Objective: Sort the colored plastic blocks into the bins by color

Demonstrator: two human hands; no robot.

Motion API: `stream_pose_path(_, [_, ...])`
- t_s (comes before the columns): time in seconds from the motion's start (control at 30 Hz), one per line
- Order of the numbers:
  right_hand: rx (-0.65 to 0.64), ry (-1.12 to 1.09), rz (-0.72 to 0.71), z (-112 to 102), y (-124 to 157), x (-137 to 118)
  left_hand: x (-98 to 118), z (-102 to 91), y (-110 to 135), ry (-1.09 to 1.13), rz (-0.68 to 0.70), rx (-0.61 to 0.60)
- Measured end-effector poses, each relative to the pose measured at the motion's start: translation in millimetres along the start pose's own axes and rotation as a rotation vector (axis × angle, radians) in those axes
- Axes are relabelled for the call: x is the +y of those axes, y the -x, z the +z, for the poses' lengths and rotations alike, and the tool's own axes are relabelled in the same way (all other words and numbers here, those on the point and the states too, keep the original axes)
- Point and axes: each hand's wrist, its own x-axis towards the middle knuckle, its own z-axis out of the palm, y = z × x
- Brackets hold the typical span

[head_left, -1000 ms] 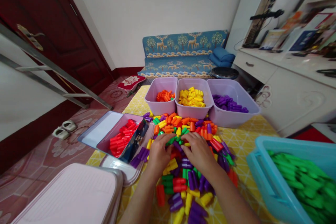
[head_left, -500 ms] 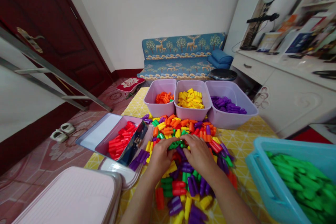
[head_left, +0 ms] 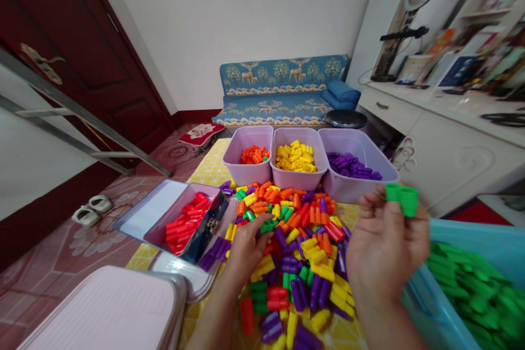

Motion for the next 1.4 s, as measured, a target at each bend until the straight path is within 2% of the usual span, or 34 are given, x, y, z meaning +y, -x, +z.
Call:
stream_pose_path(0.17, [0.094, -0.184, -0.002, -17, -31, -13, 2, -1.3, 0, 0.045, 0.030, 0.031])
stream_pose_path(0.27, [0.081, -0.171, -0.015, -32, -41, -17, 3, -1.8, 0, 0.113, 0.022, 0.070])
stream_pose_path(0.37, [0.083, -0.075, -0.030, -34, -41, -21, 2, 0.1, 0, 0.336, -0.052, 0.123])
stream_pose_path(0.47, [0.087, 0.018, -0.074, -22, -30, -16, 1, 1.9, -1, 0.651, -0.139, 0.123])
stream_pose_path(0.53, [-0.064, 0.136, -0.004, -14, -18, -7, 1, 1.7, -1, 0.765, -0.169, 0.083])
stream_pose_path(0.63, [-0.537, 0.463, 0.186, -5, 2, 7, 3, -0.8, 0, 0.777, -0.153, 0.034])
stream_pose_path(0.7, [-0.851, 0.699, 0.219, -3, 15, 13, 5, -3.3, 1, 0.722, -0.124, 0.023])
stream_pose_path(0.77, [-1.080, 0.877, 0.200, -1, 25, 17, 9, -5.8, 1, 0.637, -0.075, 0.015])
stream_pose_path(0.87, [-1.269, 1.005, 0.166, -1, 32, 18, 14, -8.4, 1, 0.536, 0.029, -0.011])
stream_pose_path(0.93, [-1.321, 1.037, 0.149, -3, 31, 18, 16, -8.2, 1, 0.506, 0.073, -0.042])
stream_pose_path(1.03, [-1.360, 1.049, 0.191, -9, 22, 20, 18, -5.7, 2, 0.474, 0.062, -0.068])
stream_pose_path(1.13, [-1.304, 0.960, 0.273, -16, 7, 23, 17, -3.0, 3, 0.477, 0.002, -0.087])
stream_pose_path(1.2, [-1.147, 0.848, 0.354, -19, -3, 23, 15, -2.2, 3, 0.475, -0.020, -0.091])
stream_pose_path(1.3, [-0.718, 0.613, 0.347, -16, -14, 16, 12, -1.8, 2, 0.431, -0.036, -0.064])
stream_pose_path(1.4, [-0.272, 0.278, 0.134, -9, -20, 3, 10, -1.6, 2, 0.383, -0.036, -0.061])
